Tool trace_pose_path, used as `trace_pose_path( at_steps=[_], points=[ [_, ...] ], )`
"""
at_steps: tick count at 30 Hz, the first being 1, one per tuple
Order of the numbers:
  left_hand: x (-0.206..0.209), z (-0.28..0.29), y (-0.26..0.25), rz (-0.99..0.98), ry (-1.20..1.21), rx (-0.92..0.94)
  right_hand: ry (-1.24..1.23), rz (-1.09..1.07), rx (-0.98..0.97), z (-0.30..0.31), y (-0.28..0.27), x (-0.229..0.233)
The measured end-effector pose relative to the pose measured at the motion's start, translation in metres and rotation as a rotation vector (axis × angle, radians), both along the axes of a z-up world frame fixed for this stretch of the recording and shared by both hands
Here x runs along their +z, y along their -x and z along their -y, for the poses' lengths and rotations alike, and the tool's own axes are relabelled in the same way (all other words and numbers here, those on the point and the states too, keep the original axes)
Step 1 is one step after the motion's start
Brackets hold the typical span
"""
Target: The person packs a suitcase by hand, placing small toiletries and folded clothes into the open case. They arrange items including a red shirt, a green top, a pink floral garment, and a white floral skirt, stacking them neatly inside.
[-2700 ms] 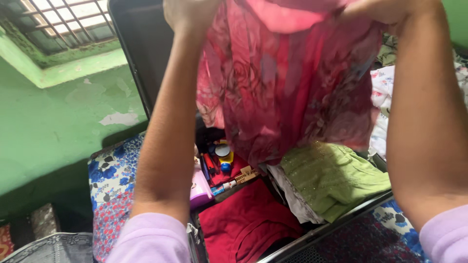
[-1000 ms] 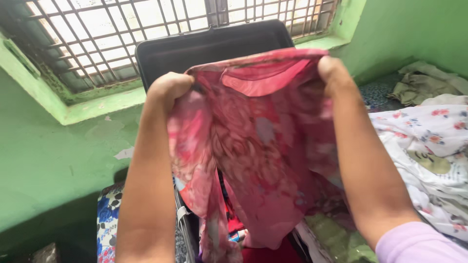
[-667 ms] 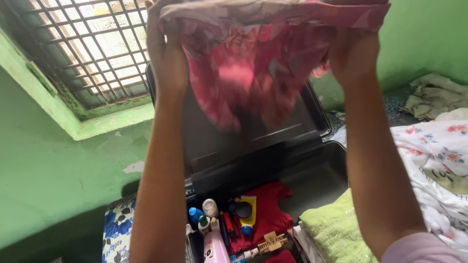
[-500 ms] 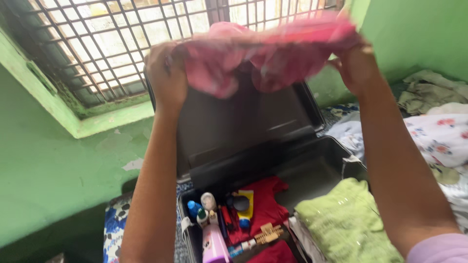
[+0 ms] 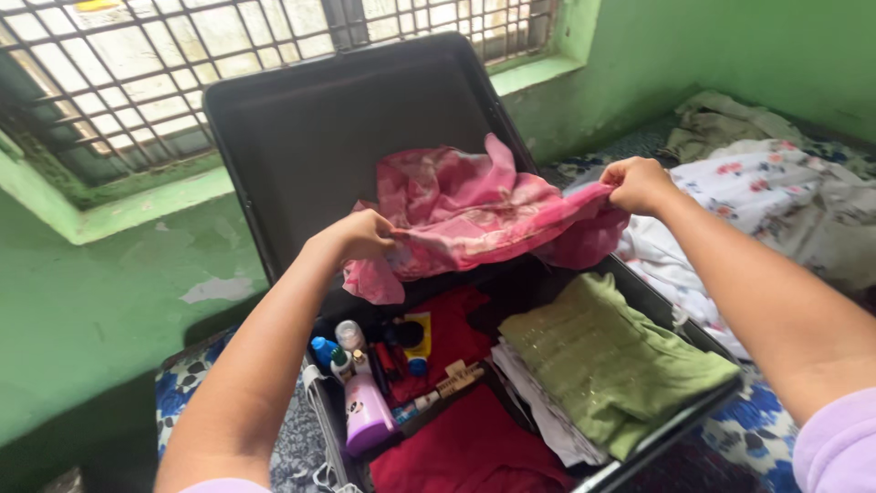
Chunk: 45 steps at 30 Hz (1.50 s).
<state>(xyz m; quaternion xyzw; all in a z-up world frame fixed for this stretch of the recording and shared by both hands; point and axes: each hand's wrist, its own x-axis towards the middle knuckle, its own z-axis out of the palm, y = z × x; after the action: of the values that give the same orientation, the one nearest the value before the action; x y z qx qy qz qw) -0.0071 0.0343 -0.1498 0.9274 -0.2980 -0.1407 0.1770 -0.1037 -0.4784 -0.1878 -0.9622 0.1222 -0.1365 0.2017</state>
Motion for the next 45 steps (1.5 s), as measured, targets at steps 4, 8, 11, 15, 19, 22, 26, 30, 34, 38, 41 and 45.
trace_pose_path(
  at_steps=[4,8,11,15,19,22,26,30,34,38,41,45],
  points=[
    [-0.020,0.028,0.011,-0.081,-0.088,-0.146,0.241,-0.213,-0.024,0.016,0.039,-0.002],
    [-0.042,0.057,0.030,-0.172,-0.170,-0.262,0.373,-0.382,-0.006,0.023,0.071,-0.004],
    [-0.051,0.072,0.047,-0.202,-0.297,-0.311,0.416,-0.388,-0.033,0.021,0.077,-0.005],
    [-0.053,0.089,0.058,-0.316,-0.426,-0.375,0.495,-0.458,-0.051,0.024,0.081,-0.008],
    [-0.063,0.097,0.062,-0.305,-0.318,-0.326,0.477,-0.476,-0.103,0.027,0.087,-0.013],
    [-0.072,0.098,0.058,-0.264,-0.175,-0.281,0.440,-0.416,-0.094,0.025,0.098,-0.015],
    [-0.079,0.106,0.043,-0.196,-0.107,-0.173,0.407,-0.232,-0.074,0.029,0.113,-0.003],
    [-0.075,0.108,0.032,-0.209,-0.104,-0.096,0.357,-0.043,-0.056,0.040,0.108,0.000],
    [-0.057,0.112,0.038,-0.076,-0.384,-0.172,-0.341,0.202,-0.051,0.058,0.074,-0.014],
    [-0.024,0.118,0.048,-0.174,-0.518,-0.158,-0.906,0.453,-0.049,0.067,0.034,-0.015],
    [-0.013,0.124,0.052,-0.205,-0.552,-0.199,-0.977,0.452,-0.100,0.059,0.029,-0.010],
    [-0.008,0.117,0.034,-0.141,-0.586,-0.249,-0.113,0.345,0.061,0.029,0.042,-0.003]
  ],
)
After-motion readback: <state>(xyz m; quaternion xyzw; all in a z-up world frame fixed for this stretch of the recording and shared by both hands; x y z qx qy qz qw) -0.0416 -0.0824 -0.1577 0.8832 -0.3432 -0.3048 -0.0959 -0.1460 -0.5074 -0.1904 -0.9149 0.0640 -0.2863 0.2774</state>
